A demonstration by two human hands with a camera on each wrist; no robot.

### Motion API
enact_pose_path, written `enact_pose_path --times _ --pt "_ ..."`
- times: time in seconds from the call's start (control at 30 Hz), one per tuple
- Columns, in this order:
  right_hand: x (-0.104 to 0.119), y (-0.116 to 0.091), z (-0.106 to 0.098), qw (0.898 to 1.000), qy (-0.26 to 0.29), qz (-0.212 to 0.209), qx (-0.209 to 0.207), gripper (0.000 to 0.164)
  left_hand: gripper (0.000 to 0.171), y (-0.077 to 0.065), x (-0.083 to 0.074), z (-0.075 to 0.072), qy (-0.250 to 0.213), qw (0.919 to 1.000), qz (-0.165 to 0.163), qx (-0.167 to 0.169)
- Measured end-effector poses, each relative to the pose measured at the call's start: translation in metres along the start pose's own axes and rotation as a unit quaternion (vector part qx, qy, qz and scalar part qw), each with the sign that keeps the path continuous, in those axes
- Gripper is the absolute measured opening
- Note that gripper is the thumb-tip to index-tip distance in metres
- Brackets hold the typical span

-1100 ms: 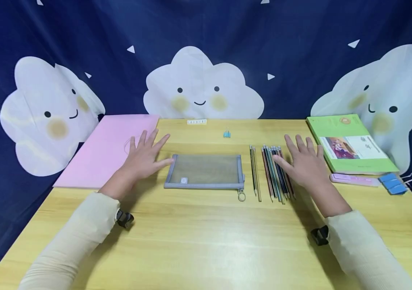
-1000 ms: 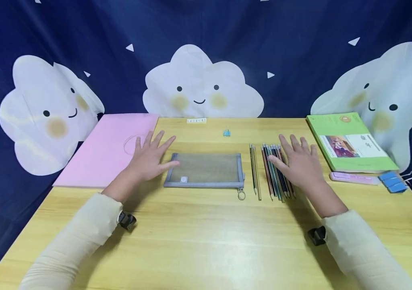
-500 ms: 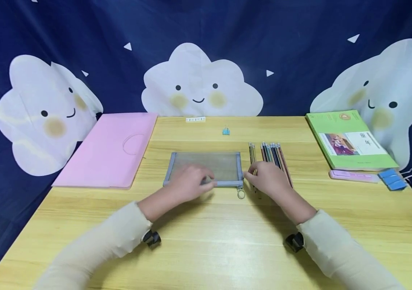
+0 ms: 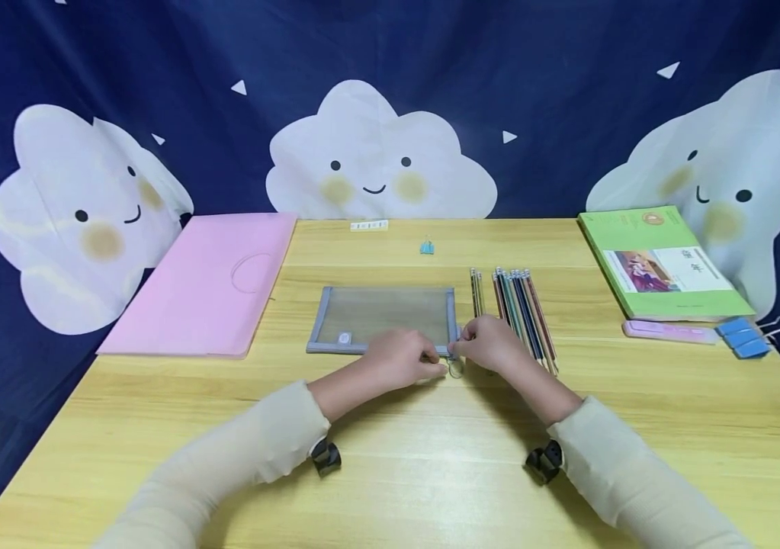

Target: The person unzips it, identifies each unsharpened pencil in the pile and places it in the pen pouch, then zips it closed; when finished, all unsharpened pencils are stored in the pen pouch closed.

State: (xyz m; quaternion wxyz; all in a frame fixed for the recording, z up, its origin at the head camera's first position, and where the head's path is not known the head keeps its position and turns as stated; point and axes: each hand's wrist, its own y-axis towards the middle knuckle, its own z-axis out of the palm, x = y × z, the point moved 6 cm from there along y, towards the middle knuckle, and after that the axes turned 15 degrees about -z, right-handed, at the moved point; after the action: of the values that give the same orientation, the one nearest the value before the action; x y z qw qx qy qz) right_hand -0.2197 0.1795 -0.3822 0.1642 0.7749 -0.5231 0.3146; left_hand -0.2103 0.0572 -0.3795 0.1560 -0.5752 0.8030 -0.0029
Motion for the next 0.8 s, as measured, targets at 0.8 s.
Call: enact_pose_path --times 0.8 --pt "0.004 0.0 0.009 0.949 0.315 0.031 0.008 0.013 0.037 -0.012 0.031 -0.024 0.016 0.9972 -0.053 -0.05"
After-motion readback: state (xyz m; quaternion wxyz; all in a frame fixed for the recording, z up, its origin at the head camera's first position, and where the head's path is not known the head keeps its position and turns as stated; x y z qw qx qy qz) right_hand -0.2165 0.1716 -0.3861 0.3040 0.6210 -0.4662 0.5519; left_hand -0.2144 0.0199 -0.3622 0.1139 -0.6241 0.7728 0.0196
